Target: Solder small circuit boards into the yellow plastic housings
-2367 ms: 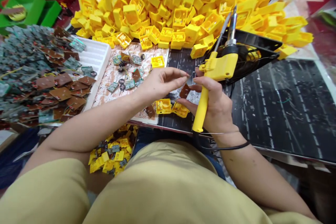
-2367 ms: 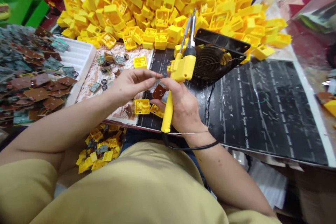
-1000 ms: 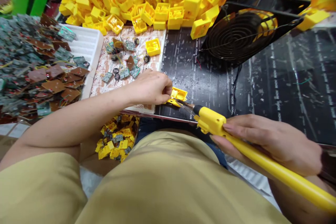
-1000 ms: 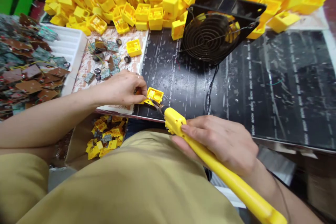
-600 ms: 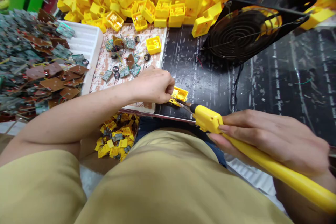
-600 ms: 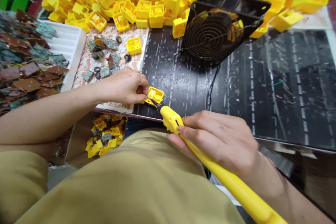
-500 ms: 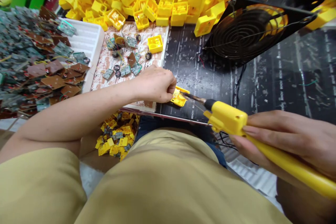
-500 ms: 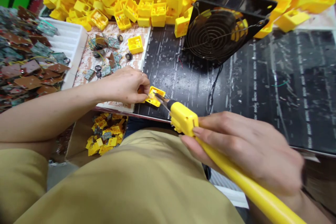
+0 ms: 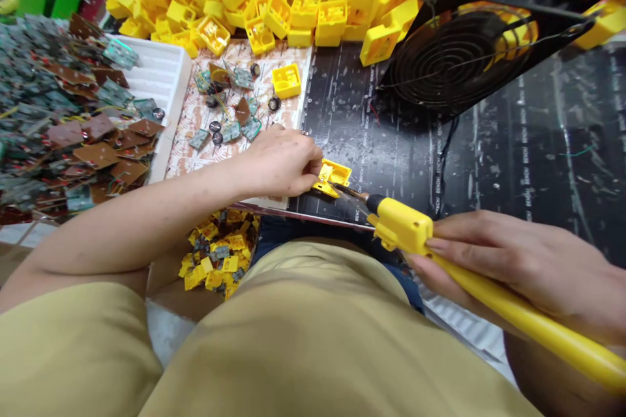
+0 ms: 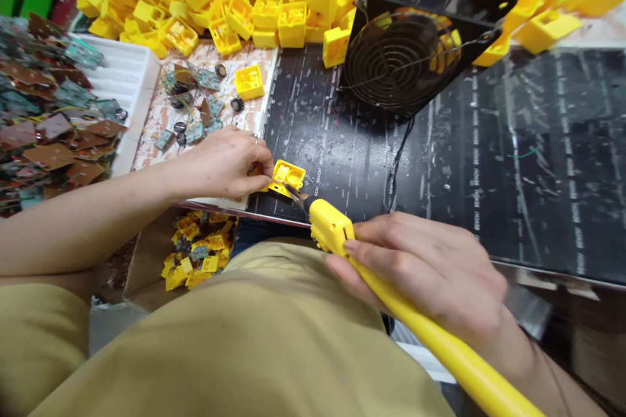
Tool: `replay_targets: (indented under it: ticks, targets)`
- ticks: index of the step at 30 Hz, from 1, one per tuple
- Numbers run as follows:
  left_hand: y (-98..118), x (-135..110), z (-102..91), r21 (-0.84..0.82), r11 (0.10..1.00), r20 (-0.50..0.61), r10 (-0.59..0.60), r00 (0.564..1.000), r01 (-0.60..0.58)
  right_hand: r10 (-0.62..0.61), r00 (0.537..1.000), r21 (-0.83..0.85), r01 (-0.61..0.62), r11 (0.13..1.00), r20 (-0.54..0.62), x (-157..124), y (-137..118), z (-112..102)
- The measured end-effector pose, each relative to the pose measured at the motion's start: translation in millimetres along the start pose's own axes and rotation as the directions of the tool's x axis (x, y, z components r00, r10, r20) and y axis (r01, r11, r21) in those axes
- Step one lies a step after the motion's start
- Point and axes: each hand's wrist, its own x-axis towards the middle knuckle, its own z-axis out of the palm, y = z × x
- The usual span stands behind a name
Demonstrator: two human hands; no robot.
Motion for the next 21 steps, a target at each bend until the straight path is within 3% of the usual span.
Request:
replay_targets:
  ticks: [5, 9, 13, 15, 17, 19, 21]
  targets:
    - [1, 2, -1.5, 0.005, 1.0, 0.011, 0.002, 1.0, -0.002, -0.237, 0.969, -0.021, 0.236, 0.971, -0.064, 17, -8, 6]
    - [2, 2, -2.8, -0.004, 1.0, 0.016, -0.015, 1.0, 0.015, -0.271, 0.961, -0.033, 0.269, 0.963, -0.064, 19, -9, 2]
    - [2, 4, -2.9, -0.029, 1.0, 0.017, -0.004, 1.0, 0.004, -0.141, 0.99, -0.077, 0.139, 0.987, -0.013, 6, 7, -12]
    - [2, 5, -3.2, -0.021, 1.0, 0.027, -0.008, 1.0, 0.009, -0.243, 0.968, -0.083, 0.248, 0.965, 0.065, 1, 20, -15]
    - [3, 5, -3.8, 0.0, 1.0, 0.036, -0.012, 0.999, 0.012, -0.281, 0.957, -0.089, 0.287, 0.954, 0.068, -3, 28, -13]
    - [3, 4, -4.6, 0.026, 1.0, 0.033, -0.003, 0.999, 0.002, -0.203, 0.979, -0.119, 0.198, 0.973, -0.027, -5, 25, -9]
    - [2, 0, -4.8, 0.039, 0.999, 0.011, 0.024, 1.0, -0.024, -0.011, 0.991, -0.084, -0.001, 0.996, -0.137, -6, 10, -4]
